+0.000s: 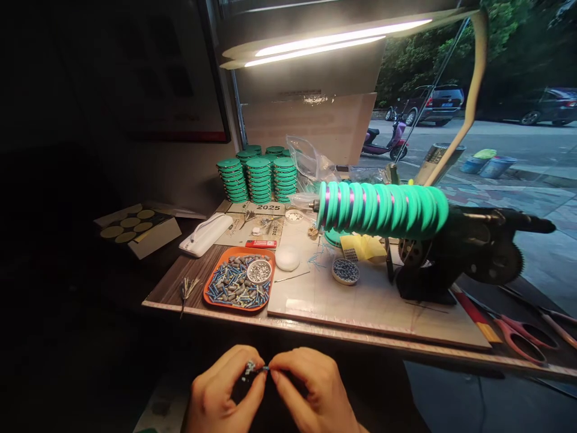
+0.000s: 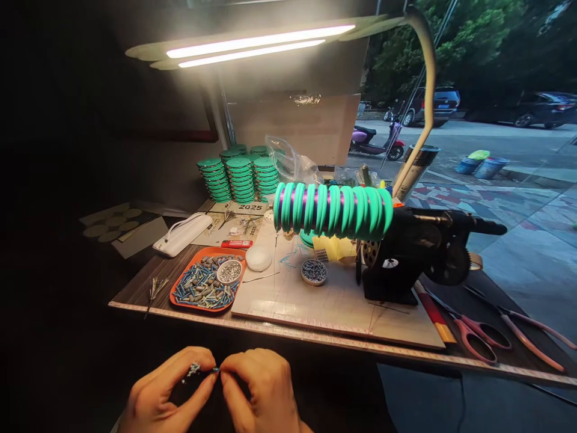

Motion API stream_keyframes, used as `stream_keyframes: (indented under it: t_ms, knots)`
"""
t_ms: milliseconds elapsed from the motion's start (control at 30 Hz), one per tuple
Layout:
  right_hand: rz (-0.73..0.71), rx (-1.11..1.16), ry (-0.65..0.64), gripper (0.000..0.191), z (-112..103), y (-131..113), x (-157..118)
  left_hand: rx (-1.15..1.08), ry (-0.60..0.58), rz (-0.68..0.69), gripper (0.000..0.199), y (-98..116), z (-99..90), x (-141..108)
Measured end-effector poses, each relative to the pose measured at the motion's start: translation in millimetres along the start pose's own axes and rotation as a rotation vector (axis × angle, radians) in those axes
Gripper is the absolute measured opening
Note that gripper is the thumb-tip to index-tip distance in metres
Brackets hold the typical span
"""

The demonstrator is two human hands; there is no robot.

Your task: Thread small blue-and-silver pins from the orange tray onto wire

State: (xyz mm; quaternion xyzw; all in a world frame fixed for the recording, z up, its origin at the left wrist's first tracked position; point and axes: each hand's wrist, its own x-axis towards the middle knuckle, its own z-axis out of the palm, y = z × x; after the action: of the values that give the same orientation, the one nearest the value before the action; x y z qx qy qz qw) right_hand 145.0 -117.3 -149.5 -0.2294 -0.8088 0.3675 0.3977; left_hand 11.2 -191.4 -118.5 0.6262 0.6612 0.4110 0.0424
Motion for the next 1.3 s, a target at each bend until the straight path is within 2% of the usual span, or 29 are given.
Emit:
stream_keyframes:
  t_ms: [100,267,433,533,633,733,1033,1133,1300]
  knots:
    - [-0.008,-0.085,-0.040,0.019,-1,-1,0,0.023,-0.020,-0.022,0.011,1,0.9,-2]
    - [0.032,-0.088,-0.093,0.024,-1,-1,0,0.066,-0.158,0.007,0.011,1,-0.4,-4]
    - [0.071,-0.039,-0.151,0.024,0,1,-1,-0.013,-0.123,-0.088,0.014,6,0.5,-2]
    - [0.122,0.017,-0.170,0.025,-2,1,0,-0.069,-0.131,-0.156,0.004,3,-4.4,1]
    - [0.150,0.050,-0.172,0.025,-3,1,0,-0.072,-0.232,-0.168,0.008,-4,-13.5,4]
    - [0.148,0.046,-0.174,0.026,-2,0,0,-0.066,-0.279,-0.163,0.004,-7,-19.7,4]
    - [0.090,0.012,-0.202,0.026,-2,1,-1,-0.059,-0.352,-0.156,0.029,-2,-18.8,1]
    - [0.073,0.043,-0.210,0.025,-3,0,1,-0.146,-0.379,-0.226,0.030,-3,-21.5,-1]
    - [0.152,0.182,-0.257,0.028,-5,-8,4,-0.469,-0.351,-0.478,0.037,-4,-21.5,-5]
